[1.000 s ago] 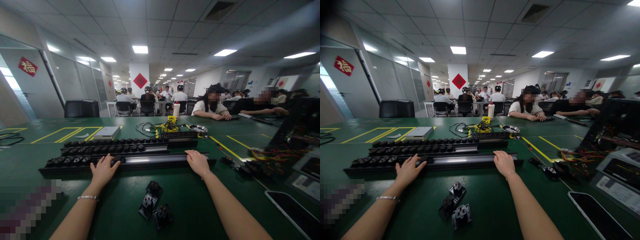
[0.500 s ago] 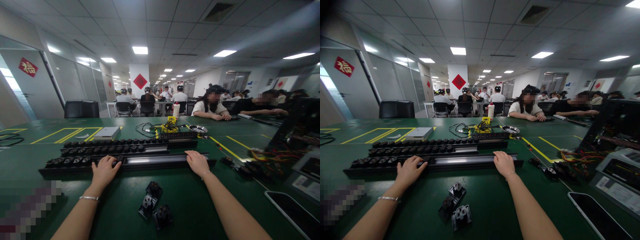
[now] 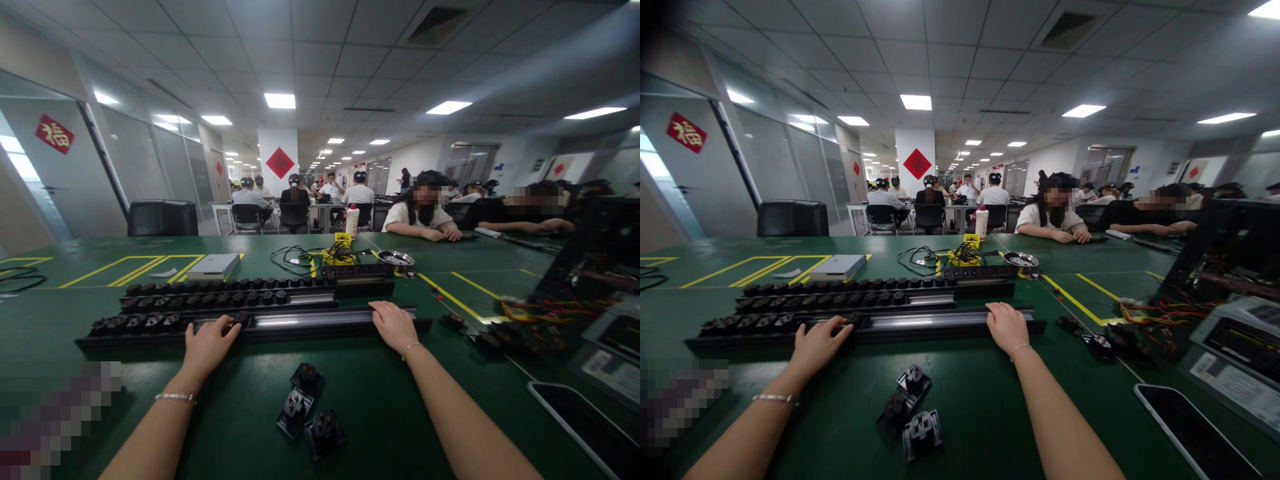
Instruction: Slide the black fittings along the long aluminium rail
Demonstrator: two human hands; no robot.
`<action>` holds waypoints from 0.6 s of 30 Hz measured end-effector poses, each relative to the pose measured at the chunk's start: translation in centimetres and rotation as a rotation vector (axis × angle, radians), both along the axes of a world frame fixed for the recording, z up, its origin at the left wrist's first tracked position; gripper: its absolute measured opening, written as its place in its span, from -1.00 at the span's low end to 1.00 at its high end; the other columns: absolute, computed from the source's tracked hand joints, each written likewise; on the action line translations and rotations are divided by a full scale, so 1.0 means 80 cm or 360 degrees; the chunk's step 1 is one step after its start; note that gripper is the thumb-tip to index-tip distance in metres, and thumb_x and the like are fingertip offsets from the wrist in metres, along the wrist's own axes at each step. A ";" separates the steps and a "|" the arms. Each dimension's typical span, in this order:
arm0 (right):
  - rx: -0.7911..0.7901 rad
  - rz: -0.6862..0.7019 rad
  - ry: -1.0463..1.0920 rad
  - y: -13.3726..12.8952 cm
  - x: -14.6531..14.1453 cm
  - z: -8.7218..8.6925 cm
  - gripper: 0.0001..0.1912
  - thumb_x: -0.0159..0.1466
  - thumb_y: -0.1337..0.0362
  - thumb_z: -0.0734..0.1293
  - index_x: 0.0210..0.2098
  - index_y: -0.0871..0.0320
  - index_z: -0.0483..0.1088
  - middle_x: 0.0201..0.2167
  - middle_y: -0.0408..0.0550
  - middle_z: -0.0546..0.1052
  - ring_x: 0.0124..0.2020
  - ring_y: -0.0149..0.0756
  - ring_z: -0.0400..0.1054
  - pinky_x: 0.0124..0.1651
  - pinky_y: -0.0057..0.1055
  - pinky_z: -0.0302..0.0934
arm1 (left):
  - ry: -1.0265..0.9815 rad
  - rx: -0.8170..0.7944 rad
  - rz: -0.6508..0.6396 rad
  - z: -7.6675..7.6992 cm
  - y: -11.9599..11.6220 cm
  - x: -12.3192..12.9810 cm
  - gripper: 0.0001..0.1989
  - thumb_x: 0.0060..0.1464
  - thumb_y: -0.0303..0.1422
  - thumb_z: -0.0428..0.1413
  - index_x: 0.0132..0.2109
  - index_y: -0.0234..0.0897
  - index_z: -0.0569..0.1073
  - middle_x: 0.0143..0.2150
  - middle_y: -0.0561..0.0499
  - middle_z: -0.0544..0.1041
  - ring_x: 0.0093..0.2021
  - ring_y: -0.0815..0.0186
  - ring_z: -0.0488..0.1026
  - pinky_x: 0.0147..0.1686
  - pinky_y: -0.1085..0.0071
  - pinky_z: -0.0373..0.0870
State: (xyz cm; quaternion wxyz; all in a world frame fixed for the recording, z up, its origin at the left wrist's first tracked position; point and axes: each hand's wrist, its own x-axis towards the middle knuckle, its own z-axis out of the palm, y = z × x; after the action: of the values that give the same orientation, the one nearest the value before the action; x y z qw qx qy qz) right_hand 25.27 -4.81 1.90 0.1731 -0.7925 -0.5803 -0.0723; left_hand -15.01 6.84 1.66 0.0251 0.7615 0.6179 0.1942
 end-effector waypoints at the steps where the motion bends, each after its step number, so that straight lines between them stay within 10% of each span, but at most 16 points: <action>1: 0.0000 0.0002 0.0002 0.000 0.000 0.000 -0.54 0.26 0.22 0.01 0.04 0.05 0.35 0.07 -0.11 0.40 0.13 -0.27 0.16 0.10 -0.23 0.03 | 0.0002 -0.0009 0.0000 0.000 0.000 0.000 -0.59 0.06 -0.03 -0.13 -0.13 -0.14 0.43 -0.12 -0.06 0.56 0.03 0.08 0.37 0.17 -0.17 -0.21; 18: 0.0036 0.0015 -0.0003 -0.001 0.000 -0.002 -0.54 0.26 0.23 0.01 0.03 0.06 0.36 0.06 -0.11 0.41 0.12 -0.27 0.17 0.10 -0.24 0.02 | 0.0031 0.0041 -0.0137 -0.001 -0.001 0.002 -0.60 0.11 -0.07 -0.18 -0.13 -0.11 0.44 -0.08 -0.02 0.55 -0.02 0.21 0.42 0.20 0.03 -0.11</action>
State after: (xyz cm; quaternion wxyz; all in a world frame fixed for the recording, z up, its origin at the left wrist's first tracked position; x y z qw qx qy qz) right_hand 25.26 -4.88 1.78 0.1819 -0.7876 -0.5834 -0.0787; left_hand -14.84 6.74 1.57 0.0177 0.7894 0.5824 0.1934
